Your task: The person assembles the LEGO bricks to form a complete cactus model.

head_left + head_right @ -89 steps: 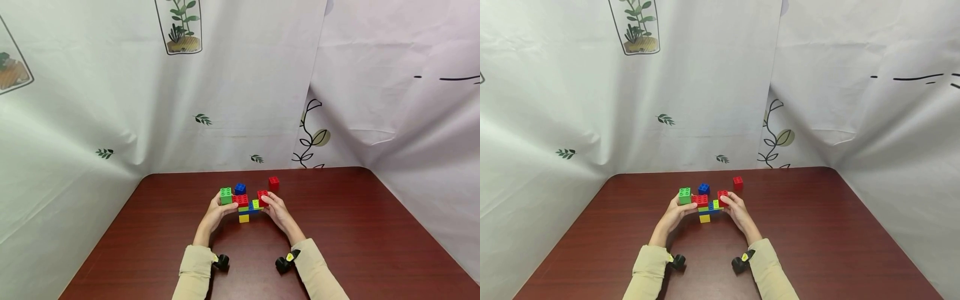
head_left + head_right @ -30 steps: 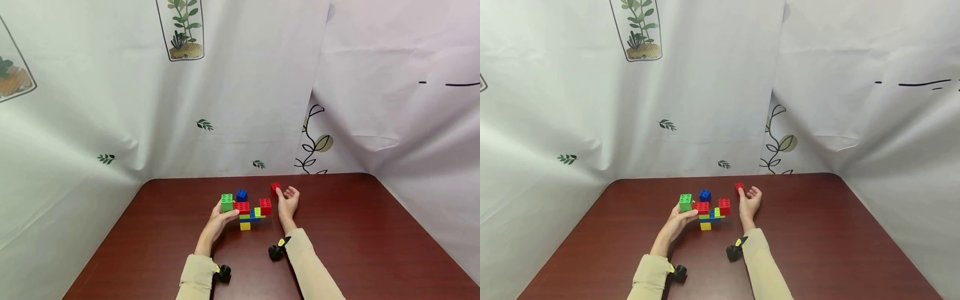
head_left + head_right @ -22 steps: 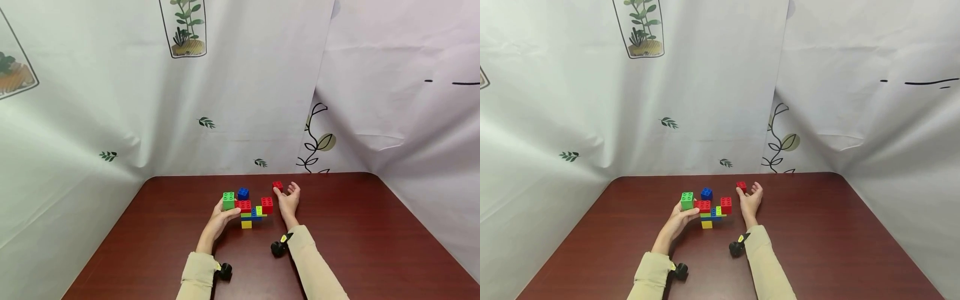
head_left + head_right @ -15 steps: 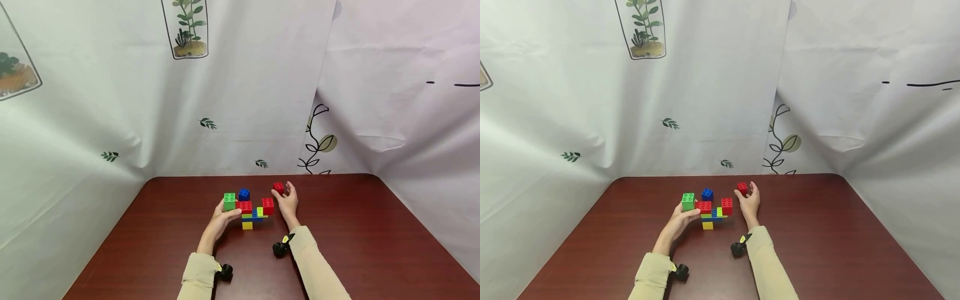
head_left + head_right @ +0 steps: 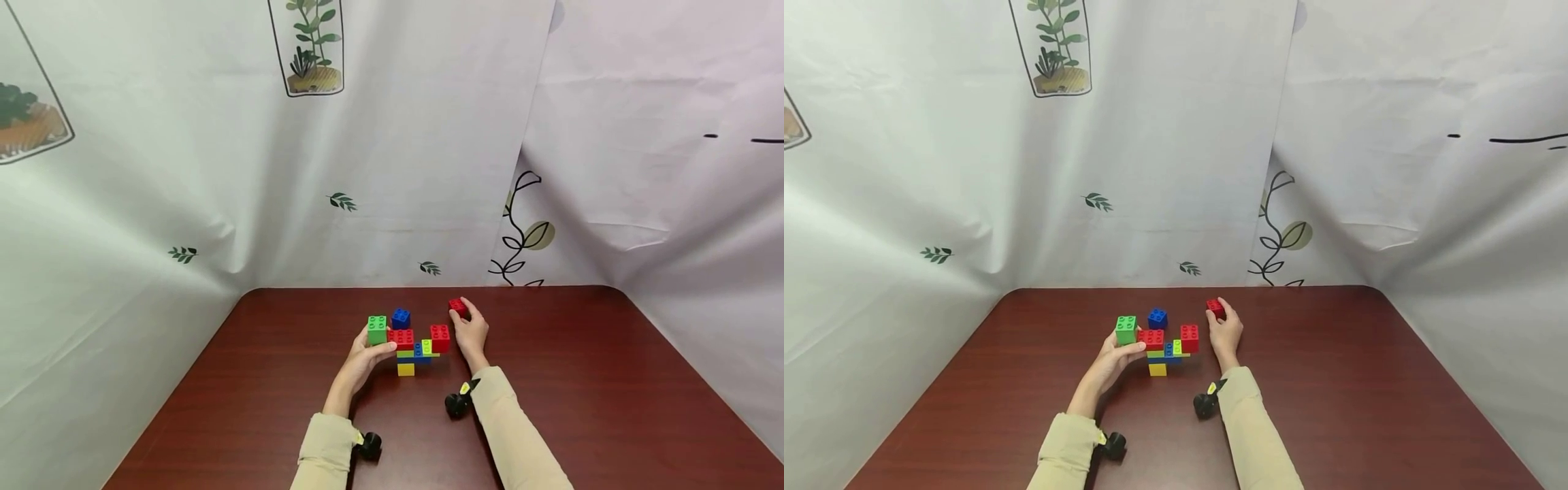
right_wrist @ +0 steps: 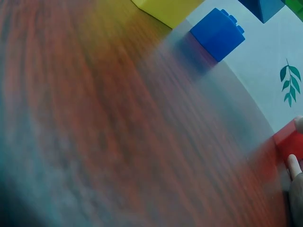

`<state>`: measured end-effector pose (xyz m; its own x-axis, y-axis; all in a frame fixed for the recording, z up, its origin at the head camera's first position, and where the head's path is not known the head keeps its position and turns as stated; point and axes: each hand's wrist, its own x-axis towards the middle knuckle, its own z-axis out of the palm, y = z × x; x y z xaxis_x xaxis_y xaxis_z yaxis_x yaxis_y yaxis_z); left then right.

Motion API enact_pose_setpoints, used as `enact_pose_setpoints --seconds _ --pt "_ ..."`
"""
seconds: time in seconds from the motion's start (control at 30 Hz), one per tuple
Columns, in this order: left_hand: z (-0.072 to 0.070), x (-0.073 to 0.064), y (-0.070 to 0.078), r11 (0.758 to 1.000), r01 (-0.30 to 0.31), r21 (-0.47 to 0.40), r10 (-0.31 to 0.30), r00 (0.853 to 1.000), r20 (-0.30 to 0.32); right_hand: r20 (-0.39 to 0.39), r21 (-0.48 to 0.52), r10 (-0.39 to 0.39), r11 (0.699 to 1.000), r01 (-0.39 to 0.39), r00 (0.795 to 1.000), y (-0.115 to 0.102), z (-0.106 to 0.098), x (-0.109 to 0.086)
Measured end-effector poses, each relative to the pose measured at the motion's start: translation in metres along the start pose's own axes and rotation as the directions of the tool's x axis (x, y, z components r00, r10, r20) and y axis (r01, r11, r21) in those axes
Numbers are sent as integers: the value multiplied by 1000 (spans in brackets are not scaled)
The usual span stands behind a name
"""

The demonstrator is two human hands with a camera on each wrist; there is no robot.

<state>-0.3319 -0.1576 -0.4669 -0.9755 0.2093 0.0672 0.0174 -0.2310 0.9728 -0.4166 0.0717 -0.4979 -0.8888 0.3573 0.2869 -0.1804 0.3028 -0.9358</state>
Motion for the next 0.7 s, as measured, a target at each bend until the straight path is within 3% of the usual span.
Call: enact_pose_setpoints --seconds 0.43,0.7 --pt "2 1 -1 1000 1 2 -1 1000 -9 -72 99 41 995 -34 997 -1 -1 -3" --pt "1 0 0 1000 -21 20 20 1000 16 -97 163 84 984 -68 992 -7 -3 -6"
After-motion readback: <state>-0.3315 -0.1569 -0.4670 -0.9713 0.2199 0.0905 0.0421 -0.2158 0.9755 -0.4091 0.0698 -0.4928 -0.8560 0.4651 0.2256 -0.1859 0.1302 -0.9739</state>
